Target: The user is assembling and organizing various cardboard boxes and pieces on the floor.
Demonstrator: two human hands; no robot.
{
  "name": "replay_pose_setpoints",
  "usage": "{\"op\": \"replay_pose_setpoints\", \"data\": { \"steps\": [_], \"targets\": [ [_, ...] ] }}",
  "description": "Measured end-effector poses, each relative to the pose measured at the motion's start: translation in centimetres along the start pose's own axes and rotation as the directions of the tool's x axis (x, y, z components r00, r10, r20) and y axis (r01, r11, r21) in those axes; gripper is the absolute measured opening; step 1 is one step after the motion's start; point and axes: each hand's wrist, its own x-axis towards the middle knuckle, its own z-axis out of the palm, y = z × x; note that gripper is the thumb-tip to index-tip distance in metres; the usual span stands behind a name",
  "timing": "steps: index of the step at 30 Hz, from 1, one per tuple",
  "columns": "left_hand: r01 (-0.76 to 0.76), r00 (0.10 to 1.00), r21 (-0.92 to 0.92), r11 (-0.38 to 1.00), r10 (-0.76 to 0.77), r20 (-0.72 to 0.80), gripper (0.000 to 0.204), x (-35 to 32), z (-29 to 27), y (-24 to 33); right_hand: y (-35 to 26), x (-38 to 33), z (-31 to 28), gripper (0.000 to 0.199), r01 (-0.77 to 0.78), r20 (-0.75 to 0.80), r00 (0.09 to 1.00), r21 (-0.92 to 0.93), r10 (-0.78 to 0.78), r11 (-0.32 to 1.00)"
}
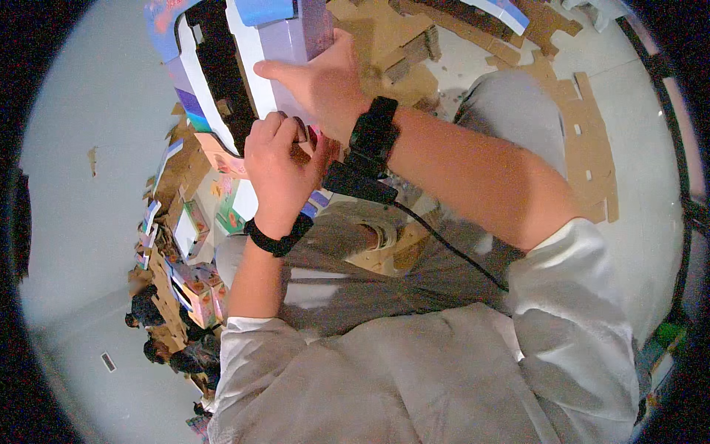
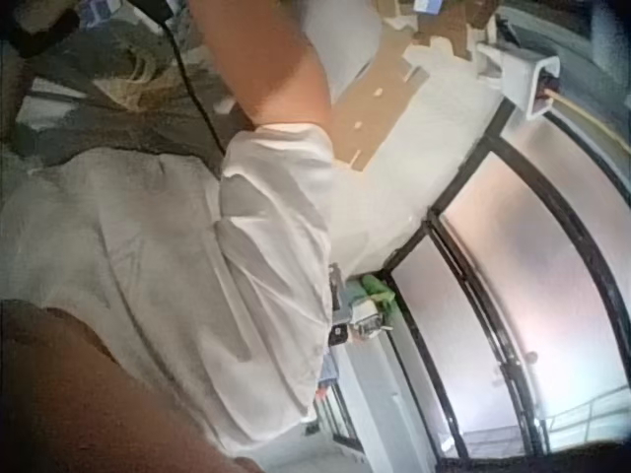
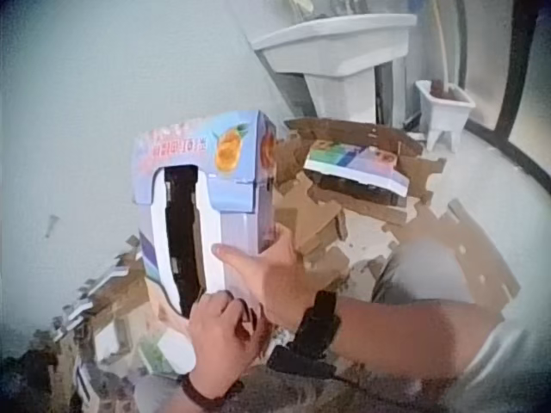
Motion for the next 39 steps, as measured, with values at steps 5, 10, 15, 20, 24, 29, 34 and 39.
{"op": "replay_pose_setpoints", "data": {
  "steps": [5,10,15,20,24,29,34,39],
  "targets": [
    [0.005,1.000,-0.056,0.998,-0.007,-0.030,0.030,-0.7,0.8,-0.9,-0.2,0.3,0.3,0.100,0.100,0.040,0.994,0.125,-0.106,0.987],
    [0.025,0.996,-0.297,0.955,-0.050,-0.075,0.027,-1.3,-1.7,-5.3,-3.6,-0.1,0.4,0.093,0.022,-0.037,0.999,-0.112,-0.026,0.993],
    [0.335,0.734,-0.546,0.768,-0.576,-0.359,0.036,-1.5,-3.8,-12.9,-4.8,-0.3,-0.1,0.101,0.182,0.028,0.983,-0.077,-0.181,0.980],
    [0.381,0.702,-0.838,0.391,-0.712,-0.013,0.036,-4.0,-3.3,-14.8,-5.5,-0.4,-0.7,0.101,0.172,0.133,0.977,-0.026,-0.167,0.985],
    [0.452,0.717,-0.835,0.315,-0.685,0.129,0.038,-5.1,-4.0,-15.4,-5.7,-0.8,-1.3,0.101,0.132,0.212,0.969,-0.007,-0.128,0.991],
    [0.426,0.814,-0.846,0.321,-0.545,0.204,0.063,-5.9,-3.9,-14.7,-4.9,-0.4,-0.7,0.100,0.283,0.207,0.941,-0.056,-0.266,0.957],
    [0.339,0.906,-0.053,0.939,-0.341,-0.249,0.123,-5.7,-5.6,-15.2,-6.8,-0.5,-1.0,0.108,0.357,0.254,0.922,-0.272,-0.291,0.894],
    [0.217,0.878,0.205,0.954,-0.100,-0.467,0.157,-5.4,-7.5,-15.6,-7.5,-1.2,-1.9,0.106,0.422,0.388,0.899,-0.652,-0.202,0.629]
  ]
}}
